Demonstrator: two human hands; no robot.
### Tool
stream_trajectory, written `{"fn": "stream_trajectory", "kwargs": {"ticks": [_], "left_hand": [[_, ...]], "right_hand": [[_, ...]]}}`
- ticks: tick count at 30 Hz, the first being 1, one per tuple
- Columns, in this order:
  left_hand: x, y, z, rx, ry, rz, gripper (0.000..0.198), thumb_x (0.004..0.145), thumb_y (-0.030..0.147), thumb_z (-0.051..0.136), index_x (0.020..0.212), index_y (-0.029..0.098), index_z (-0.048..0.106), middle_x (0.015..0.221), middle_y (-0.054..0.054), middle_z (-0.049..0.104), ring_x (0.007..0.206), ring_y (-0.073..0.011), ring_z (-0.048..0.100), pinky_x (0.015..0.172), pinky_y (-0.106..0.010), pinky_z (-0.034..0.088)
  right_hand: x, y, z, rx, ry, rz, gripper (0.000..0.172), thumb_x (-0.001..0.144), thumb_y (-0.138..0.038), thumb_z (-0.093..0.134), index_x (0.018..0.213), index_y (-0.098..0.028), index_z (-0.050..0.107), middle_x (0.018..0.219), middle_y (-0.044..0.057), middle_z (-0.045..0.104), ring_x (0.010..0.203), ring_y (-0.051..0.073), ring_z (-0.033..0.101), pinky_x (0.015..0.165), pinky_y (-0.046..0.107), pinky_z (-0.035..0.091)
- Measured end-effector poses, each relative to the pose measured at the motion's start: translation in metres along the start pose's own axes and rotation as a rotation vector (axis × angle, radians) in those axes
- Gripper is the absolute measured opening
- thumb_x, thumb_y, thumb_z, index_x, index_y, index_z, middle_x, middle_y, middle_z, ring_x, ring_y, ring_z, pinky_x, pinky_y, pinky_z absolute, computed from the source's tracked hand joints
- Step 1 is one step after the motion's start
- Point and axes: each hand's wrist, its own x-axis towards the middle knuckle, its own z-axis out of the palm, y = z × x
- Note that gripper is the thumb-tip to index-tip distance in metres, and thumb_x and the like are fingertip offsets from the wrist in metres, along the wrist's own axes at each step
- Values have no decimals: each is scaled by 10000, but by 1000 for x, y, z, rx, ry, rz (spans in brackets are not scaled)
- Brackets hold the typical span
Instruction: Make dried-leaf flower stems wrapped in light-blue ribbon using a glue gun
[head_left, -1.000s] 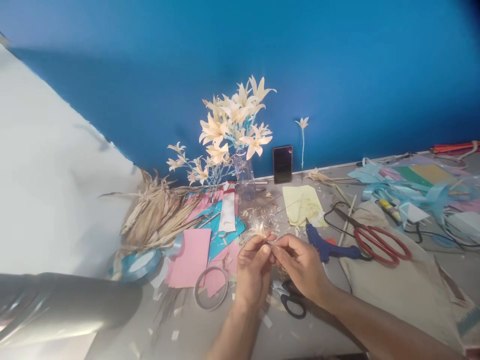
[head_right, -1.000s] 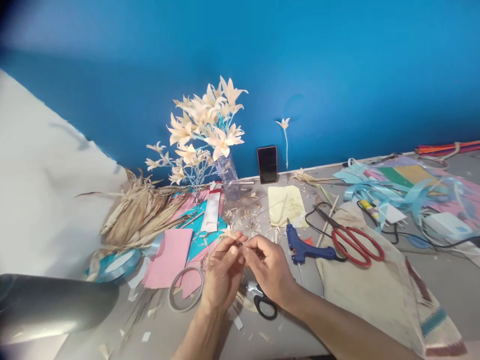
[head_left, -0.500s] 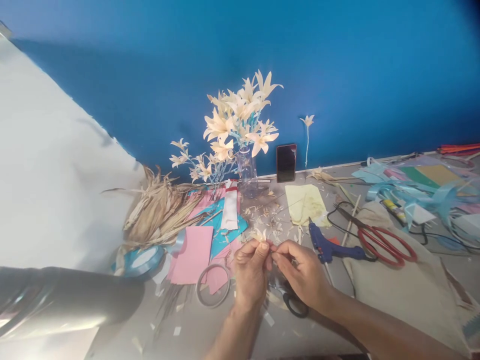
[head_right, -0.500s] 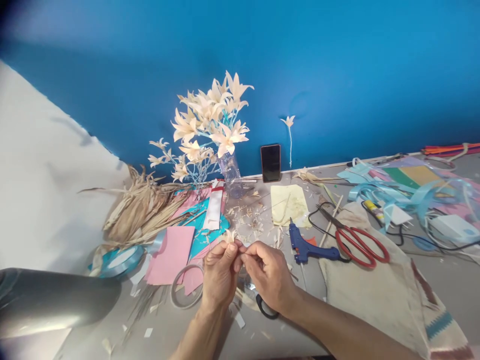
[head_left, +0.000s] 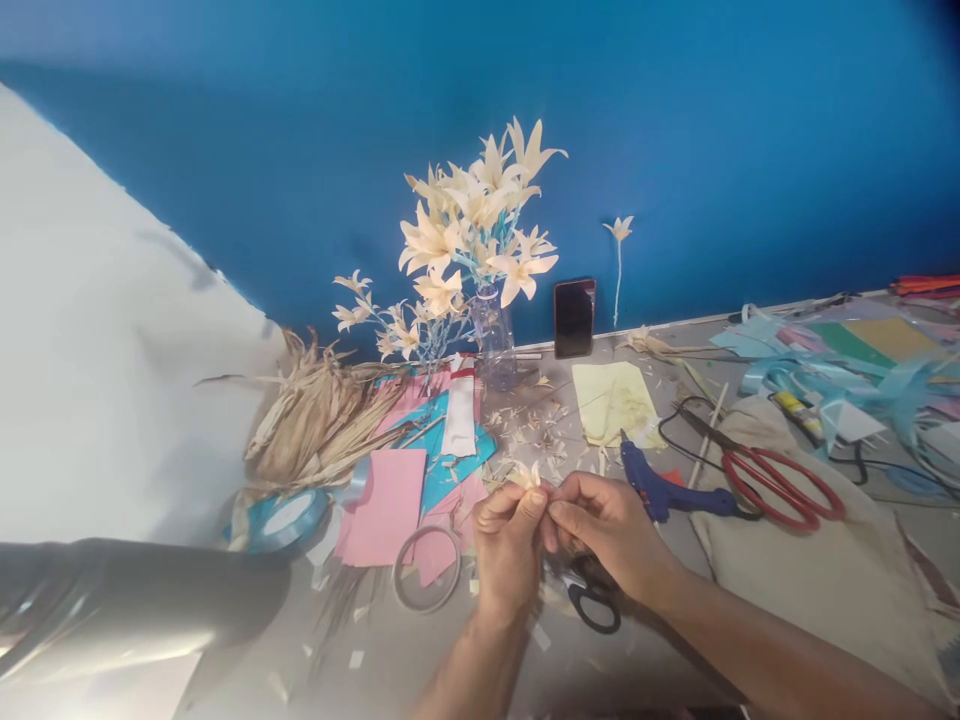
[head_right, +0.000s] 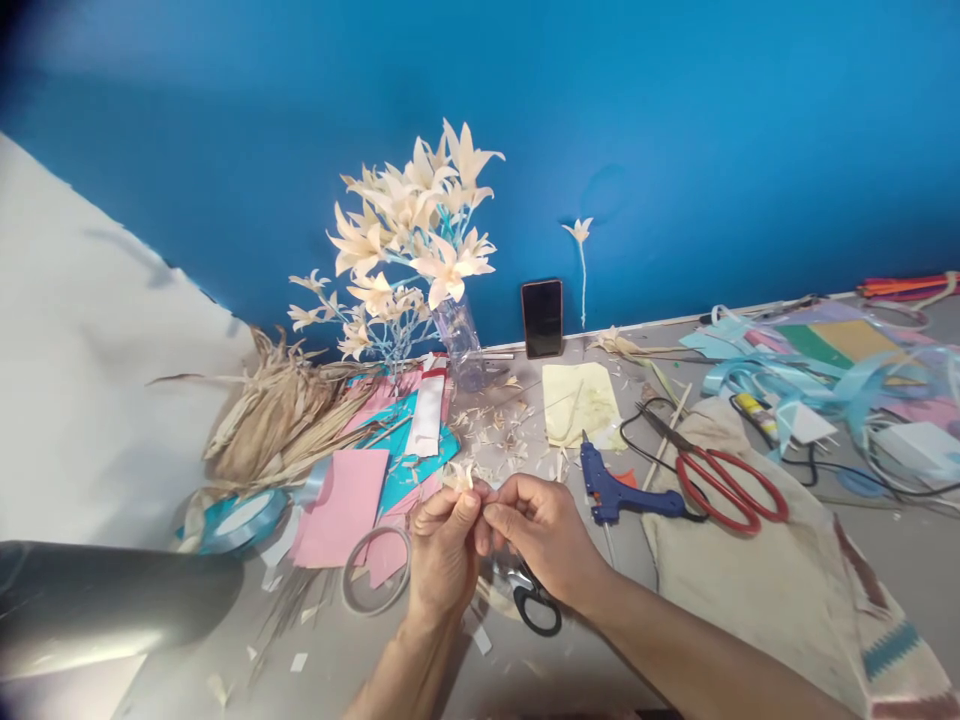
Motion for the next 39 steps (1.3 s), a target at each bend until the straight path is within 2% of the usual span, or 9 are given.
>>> {"fn": "stream_trajectory", "kwargs": {"ticks": [7, 11, 14, 17, 21, 25, 30, 34, 39], "left_hand": [[-2, 2, 2, 39, -5, 31, 274, 755, 370, 797, 588, 178, 695, 384, 44, 540, 372, -89, 486, 478, -235, 450], [-5, 2, 3, 101, 20, 36, 330, 781, 397, 769, 559, 174, 671, 390, 42, 516, 390, -94, 476, 483, -240, 440], [-6, 3, 1, 151, 56, 75, 271, 795, 369, 762, 616, 172, 707, 465, 34, 551, 438, -90, 479, 504, -232, 428], [-7, 6, -1, 197, 92, 127, 161, 756, 339, 796, 720, 188, 756, 614, 24, 602, 471, -79, 472, 478, -217, 391], [-9, 15, -1, 346, 75, 214, 186, 775, 299, 776, 635, 185, 728, 576, 31, 530, 514, -90, 457, 512, -218, 374], [-11, 23, 3, 456, 79, 296, 304, 779, 263, 761, 514, 173, 642, 548, 19, 501, 572, -114, 453, 569, -227, 389], [-10, 22, 6, 470, 90, 276, 235, 748, 251, 777, 545, 183, 680, 610, -1, 545, 611, -136, 491, 580, -237, 409], [-8, 20, 3, 483, 45, 274, 257, 756, 240, 769, 523, 187, 674, 588, -2, 549, 609, -143, 507, 578, -240, 408], [-7, 17, 1, 502, 16, 287, 253, 780, 249, 760, 547, 188, 685, 574, 3, 554, 588, -138, 510, 572, -244, 403]], "right_hand": [[1, 7, -4, 145, -55, 89, 413, 780, -511, 755, 654, -181, 542, 557, -5, 639, 489, 90, 476, 483, 218, 337], [3, 11, -7, 184, -101, 95, 405, 791, -504, 759, 670, -182, 546, 569, 2, 649, 510, 105, 512, 504, 232, 349], [7, 9, -9, 162, -125, 58, 369, 823, -476, 740, 688, -179, 569, 600, 4, 663, 575, 131, 586, 557, 249, 406], [11, 2, -10, 141, -136, 21, 302, 811, -447, 762, 796, -176, 629, 664, 4, 694, 641, 152, 646, 643, 275, 479], [12, -6, -9, 95, -144, 13, 326, 763, -469, 795, 792, -184, 638, 697, 4, 695, 678, 177, 672, 685, 309, 526], [13, -3, -10, -23, -121, -41, 347, 765, -499, 782, 777, -186, 633, 712, 8, 688, 692, 179, 662, 679, 302, 527], [14, 2, -15, -112, -100, -103, 332, 800, -494, 751, 787, -184, 633, 707, -2, 668, 687, 165, 633, 668, 276, 497], [13, 4, -17, -214, -78, -165, 322, 849, -488, 697, 774, -181, 635, 699, -3, 653, 680, 155, 605, 666, 267, 472], [11, 5, -16, -123, -114, -87, 348, 830, -517, 704, 759, -184, 631, 680, -3, 651, 646, 154, 598, 635, 269, 479]]}}
